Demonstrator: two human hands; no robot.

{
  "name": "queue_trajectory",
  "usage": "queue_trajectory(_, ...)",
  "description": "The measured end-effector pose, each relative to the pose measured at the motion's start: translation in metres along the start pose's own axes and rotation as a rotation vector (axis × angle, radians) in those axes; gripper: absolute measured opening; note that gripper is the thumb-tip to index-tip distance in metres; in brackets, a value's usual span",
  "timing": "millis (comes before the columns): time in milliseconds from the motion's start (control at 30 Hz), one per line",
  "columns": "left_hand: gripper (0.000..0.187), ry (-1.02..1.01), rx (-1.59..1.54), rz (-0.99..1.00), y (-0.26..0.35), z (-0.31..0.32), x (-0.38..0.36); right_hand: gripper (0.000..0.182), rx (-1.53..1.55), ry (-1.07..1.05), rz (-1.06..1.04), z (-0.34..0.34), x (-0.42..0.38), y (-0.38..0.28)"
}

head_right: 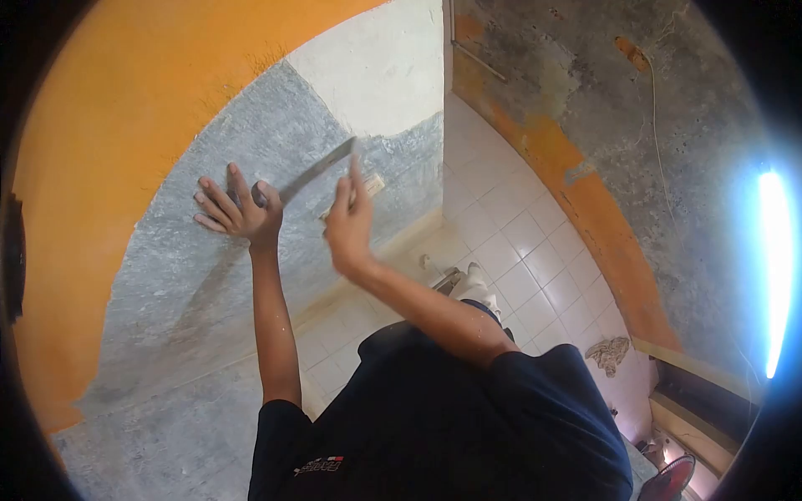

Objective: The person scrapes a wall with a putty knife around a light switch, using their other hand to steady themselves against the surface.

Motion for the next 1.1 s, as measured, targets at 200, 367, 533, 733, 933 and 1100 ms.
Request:
queue_trajectory(200, 0.052, 0.012, -0.006, -0.008, -0.002, 0.001, -0.002, 0.054, -0.023, -0.05, 0.006, 0.004, -0.003, -0.004)
queue_trajectory(367, 0.054, 0.01, -0.016, 0.022, 0.002, 0.0, 0.003, 0.054, -0.089, -0.107, -0.009, 0.006, -0.013, -0.001)
queue_trajectory(533, 0.053, 0.001, -0.015, 0.021, 0.002, -0.003, -0.001, 0.056, 0.045, -0.058, 0.075, 0.015, -0.016, -0.003)
queue_trajectory(733, 0.053, 0.0, -0.023, 0.032, 0.002, -0.002, 0.003, 0.055, 0.04, 0.017, 0.076, -0.003, 0.007, -0.005)
queue_trajectory(933, 0.055, 0.027, -0.003, 0.042, 0.002, -0.002, 0.004, 0.056, -0.09, -0.004, 0.094, 0.0, -0.004, -0.006)
queue_trajectory(1100, 0.051, 0.027, -0.022, 0.03, 0.003, -0.001, 0.002, 0.054, 0.045, -0.059, 0.12, 0.014, -0.02, -0.012)
Point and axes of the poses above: each hand's wrist, its own x-axis towards the middle knuckle, its own z-axis out of the palm, y = z × x, the point moved 8 cm from there along x, towards the middle knuckle, and after that the axes turned 4 degrees about -z, right-handed, at the moved point
